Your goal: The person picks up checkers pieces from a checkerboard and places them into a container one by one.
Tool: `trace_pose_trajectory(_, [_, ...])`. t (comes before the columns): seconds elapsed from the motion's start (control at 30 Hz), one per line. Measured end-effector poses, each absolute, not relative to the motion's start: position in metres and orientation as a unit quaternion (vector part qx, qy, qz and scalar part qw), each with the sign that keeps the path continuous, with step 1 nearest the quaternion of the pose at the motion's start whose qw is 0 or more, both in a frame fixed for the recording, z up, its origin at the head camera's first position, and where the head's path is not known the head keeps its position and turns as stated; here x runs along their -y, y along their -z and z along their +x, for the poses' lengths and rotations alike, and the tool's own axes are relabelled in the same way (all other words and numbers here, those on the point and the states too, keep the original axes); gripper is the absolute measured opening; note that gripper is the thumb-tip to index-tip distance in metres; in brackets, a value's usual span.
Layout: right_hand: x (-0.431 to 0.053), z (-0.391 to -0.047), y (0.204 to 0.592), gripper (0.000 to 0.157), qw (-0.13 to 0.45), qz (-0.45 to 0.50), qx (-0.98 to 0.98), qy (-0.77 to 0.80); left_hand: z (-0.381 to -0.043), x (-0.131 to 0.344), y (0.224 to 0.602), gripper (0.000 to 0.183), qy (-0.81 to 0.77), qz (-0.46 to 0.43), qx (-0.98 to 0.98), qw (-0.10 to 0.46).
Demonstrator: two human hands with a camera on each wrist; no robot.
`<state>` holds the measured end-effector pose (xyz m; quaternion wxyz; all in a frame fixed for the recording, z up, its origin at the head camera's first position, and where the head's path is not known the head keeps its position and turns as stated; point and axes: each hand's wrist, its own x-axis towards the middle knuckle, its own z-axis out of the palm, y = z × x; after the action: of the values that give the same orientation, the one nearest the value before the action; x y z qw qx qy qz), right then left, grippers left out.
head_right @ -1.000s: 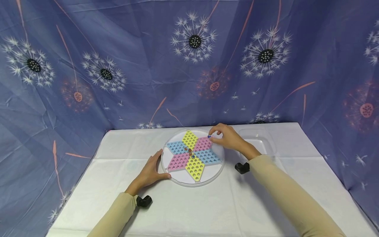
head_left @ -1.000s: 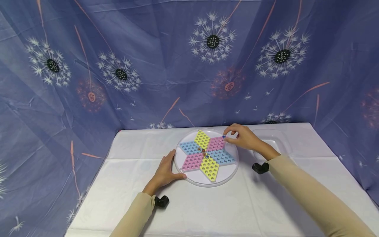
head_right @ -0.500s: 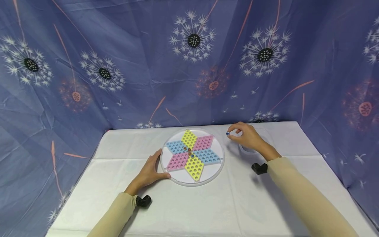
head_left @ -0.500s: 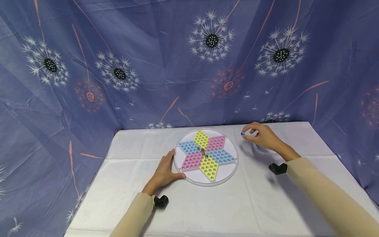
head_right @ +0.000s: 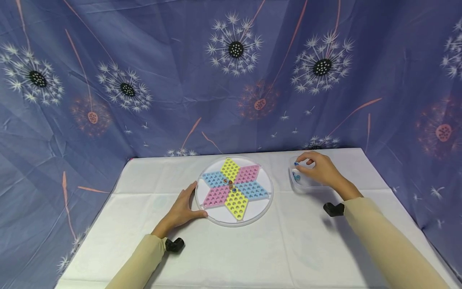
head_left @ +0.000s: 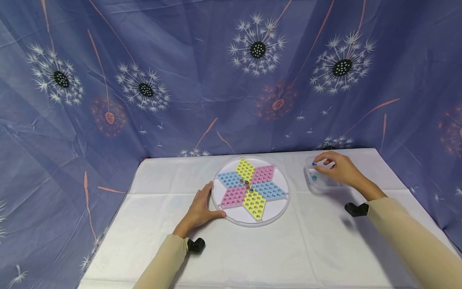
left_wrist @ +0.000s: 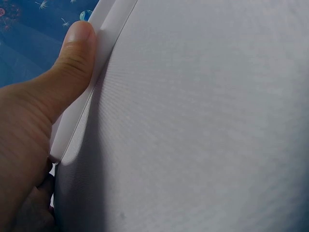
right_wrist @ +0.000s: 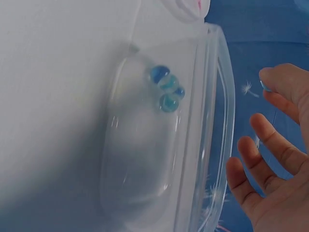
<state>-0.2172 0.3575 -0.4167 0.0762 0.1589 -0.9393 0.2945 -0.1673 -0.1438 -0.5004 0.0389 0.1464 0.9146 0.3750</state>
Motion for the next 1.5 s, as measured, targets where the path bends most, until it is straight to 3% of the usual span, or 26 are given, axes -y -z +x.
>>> trace_pose_trajectory(1.5, [-0.363,-0.227,0.441,0.018,0.004,0.146,0.954,-0.261,-0.166,0.142,0.498,0.126,-0.386,0.142,-0.911,0.034])
